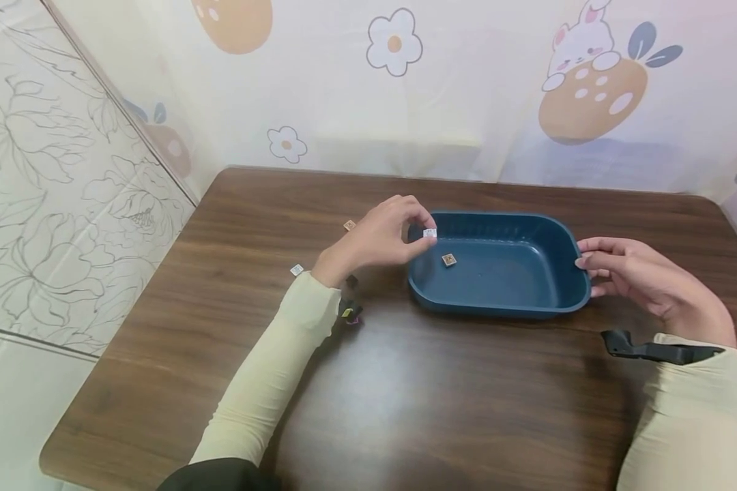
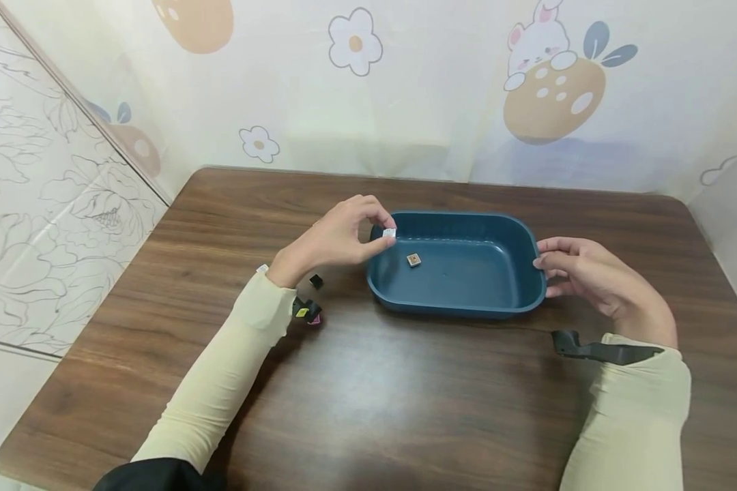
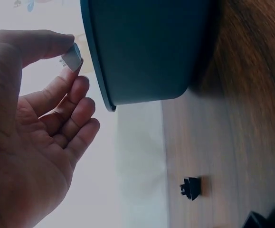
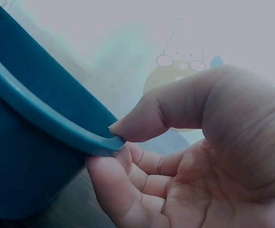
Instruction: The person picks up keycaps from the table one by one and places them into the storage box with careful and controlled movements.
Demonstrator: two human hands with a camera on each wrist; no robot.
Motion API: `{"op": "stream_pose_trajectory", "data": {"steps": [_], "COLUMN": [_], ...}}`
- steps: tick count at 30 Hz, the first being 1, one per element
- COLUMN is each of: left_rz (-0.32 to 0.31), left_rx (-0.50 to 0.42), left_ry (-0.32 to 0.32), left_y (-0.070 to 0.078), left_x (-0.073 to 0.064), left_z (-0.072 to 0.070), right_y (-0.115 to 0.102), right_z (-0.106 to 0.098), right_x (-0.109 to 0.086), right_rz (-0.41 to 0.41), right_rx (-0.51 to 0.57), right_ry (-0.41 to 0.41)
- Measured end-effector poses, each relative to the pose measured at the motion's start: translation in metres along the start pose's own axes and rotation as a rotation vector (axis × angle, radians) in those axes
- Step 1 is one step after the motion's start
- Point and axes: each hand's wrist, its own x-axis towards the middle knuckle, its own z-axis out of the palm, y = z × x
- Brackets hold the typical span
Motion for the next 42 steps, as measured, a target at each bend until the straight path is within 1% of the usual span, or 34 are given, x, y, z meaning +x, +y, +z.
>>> {"op": "stream_pose_trajectory", "data": {"steps": [5,10,17,25,28,31,36,42], "left_rz": [0.024,0.022,0.026,0.02,0.006,0.008,0.039,0.032], "left_rx": [0.003,-0.001,-0.006,0.008,0.015,0.011,-0.009,-0.001], "left_ry": [-0.027,-0.043,-0.062,-0.1,-0.115,-0.12,-0.118,-0.134], "left_y": [0.002,0.006,0.009,0.013,0.015,0.017,0.019,0.022], "left_x": [0.003,0.009,0.015,0.024,0.025,0.027,0.031,0.033], "left_z": [0.002,0.006,0.013,0.02,0.021,0.023,0.027,0.03], "right_y": [0.0,0.0,-0.001,0.001,0.002,0.002,0.001,-0.001], "right_z": [0.002,0.002,0.002,0.002,0.001,0.001,0.001,0.001], "right_x": [0.001,0.001,0.001,0.001,0.0,-0.001,-0.004,-0.003], "right_rz": [-0.004,-0.011,0.004,-0.011,-0.016,-0.015,-0.011,-0.007], "right_rx": [0.018,0.052,0.023,0.064,0.065,0.07,0.076,0.092], "right_ry": [-0.003,0.002,0.006,-0.001,-0.004,-0.004,0.004,0.004]}}
